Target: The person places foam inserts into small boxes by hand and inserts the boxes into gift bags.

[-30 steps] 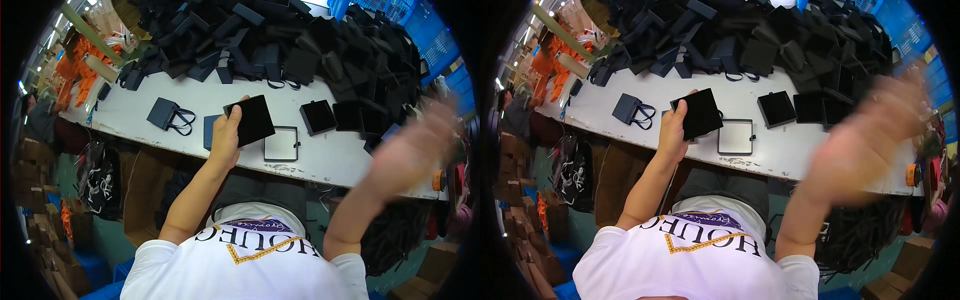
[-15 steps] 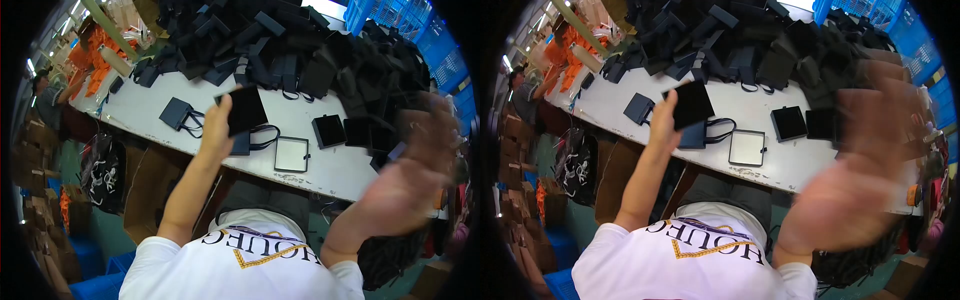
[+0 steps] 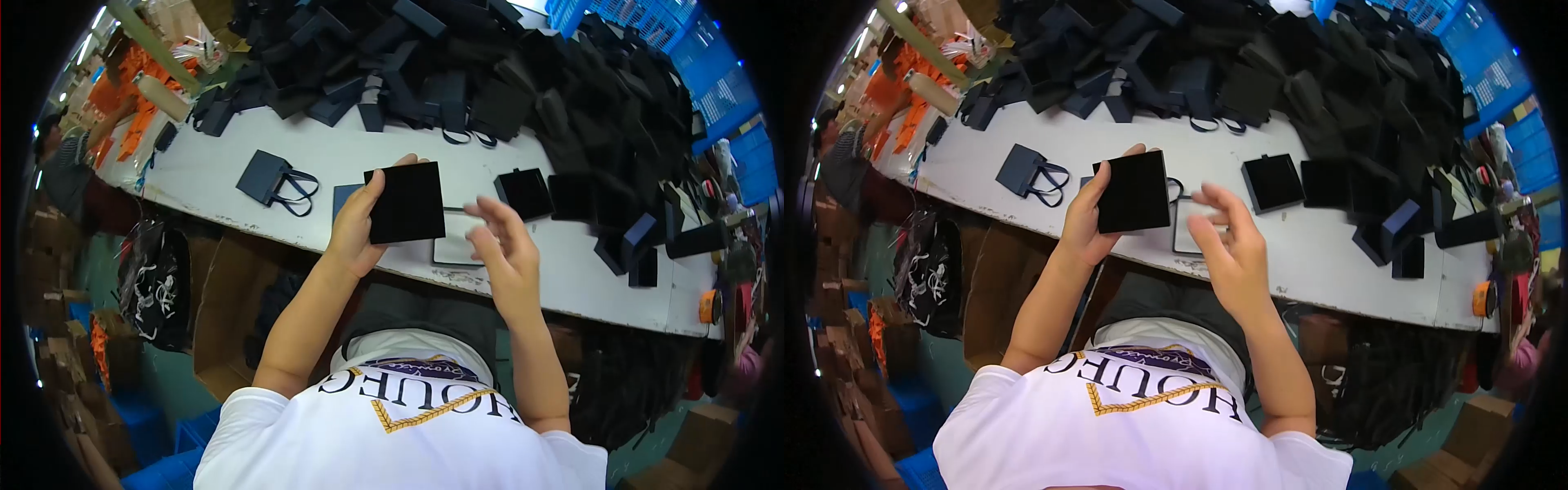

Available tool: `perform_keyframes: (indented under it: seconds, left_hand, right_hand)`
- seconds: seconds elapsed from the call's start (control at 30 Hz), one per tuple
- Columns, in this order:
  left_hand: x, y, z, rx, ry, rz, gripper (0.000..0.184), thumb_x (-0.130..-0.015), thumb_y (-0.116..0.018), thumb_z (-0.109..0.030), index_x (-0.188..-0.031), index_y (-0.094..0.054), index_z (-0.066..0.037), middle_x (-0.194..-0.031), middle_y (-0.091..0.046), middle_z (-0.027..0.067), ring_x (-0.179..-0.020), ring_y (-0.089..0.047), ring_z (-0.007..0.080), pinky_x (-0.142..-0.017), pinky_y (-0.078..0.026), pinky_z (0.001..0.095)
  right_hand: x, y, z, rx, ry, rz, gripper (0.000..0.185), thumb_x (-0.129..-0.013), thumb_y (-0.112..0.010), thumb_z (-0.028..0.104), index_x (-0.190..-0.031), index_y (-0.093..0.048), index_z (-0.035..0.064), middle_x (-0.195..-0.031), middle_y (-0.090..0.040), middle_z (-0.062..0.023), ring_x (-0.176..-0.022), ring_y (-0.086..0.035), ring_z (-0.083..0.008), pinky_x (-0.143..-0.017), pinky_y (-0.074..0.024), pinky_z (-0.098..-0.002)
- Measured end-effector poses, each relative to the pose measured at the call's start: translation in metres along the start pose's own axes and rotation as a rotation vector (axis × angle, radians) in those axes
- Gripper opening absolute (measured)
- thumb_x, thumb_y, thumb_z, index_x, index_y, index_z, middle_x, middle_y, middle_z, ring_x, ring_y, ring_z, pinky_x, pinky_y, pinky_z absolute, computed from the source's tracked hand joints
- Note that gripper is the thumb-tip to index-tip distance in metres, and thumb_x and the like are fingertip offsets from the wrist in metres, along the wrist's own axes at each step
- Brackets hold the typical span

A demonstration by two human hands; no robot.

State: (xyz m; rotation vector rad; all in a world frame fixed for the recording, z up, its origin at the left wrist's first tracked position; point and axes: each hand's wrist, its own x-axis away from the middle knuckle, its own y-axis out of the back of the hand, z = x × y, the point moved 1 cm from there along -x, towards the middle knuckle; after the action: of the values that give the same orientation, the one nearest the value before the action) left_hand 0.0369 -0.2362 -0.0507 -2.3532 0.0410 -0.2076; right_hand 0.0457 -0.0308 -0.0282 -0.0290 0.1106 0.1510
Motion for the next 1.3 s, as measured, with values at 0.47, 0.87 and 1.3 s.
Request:
perform_keyframes:
  seconds: [0.47,0.87,1.3]
  left_hand:
    - [0.01,0.007,0.054,-1.837,-0.295,0.214,0.145,-0.055,-0.095,-0.037,-0.159,-0.002,0.001,-0.166,-0.019,0.0202,-0.156,-0.009,0.0383,-0.12,0.005,0.0643]
    - [-0.002,0.004,0.064,-1.731,-0.265,0.137,0.138,-0.058,-0.094,-0.024,-0.163,-0.005,-0.012,-0.14,-0.057,0.0133,-0.134,-0.052,0.031,-0.12,-0.005,0.0667]
    - [0.0,0.008,0.067,-1.9,-0.336,0.191,0.091,-0.063,-0.091,-0.035,-0.141,-0.053,-0.008,-0.142,-0.048,0.0111,-0.137,-0.044,0.0289,-0.114,-0.013,0.076]
  right_hand:
    - [-0.004,0.062,-0.065,0.031,-0.197,-0.234,0.027,-0.091,-0.072,0.002,-0.116,-0.06,-0.0008,-0.082,-0.067,-0.0009,-0.066,-0.053,-0.0027,-0.055,-0.0391,-0.0186]
    - [-0.01,0.054,-0.062,0.419,-0.184,-0.11,0.023,-0.087,-0.073,0.003,-0.109,-0.067,0.0007,-0.077,-0.067,-0.0084,-0.066,-0.063,-0.0139,-0.063,-0.0498,-0.0294]
    - [-0.01,0.027,-0.083,0.943,0.142,-0.21,0.019,-0.087,-0.071,0.011,-0.105,-0.065,0.0072,-0.083,-0.065,-0.0099,-0.071,-0.065,-0.034,-0.067,-0.0502,-0.0435]
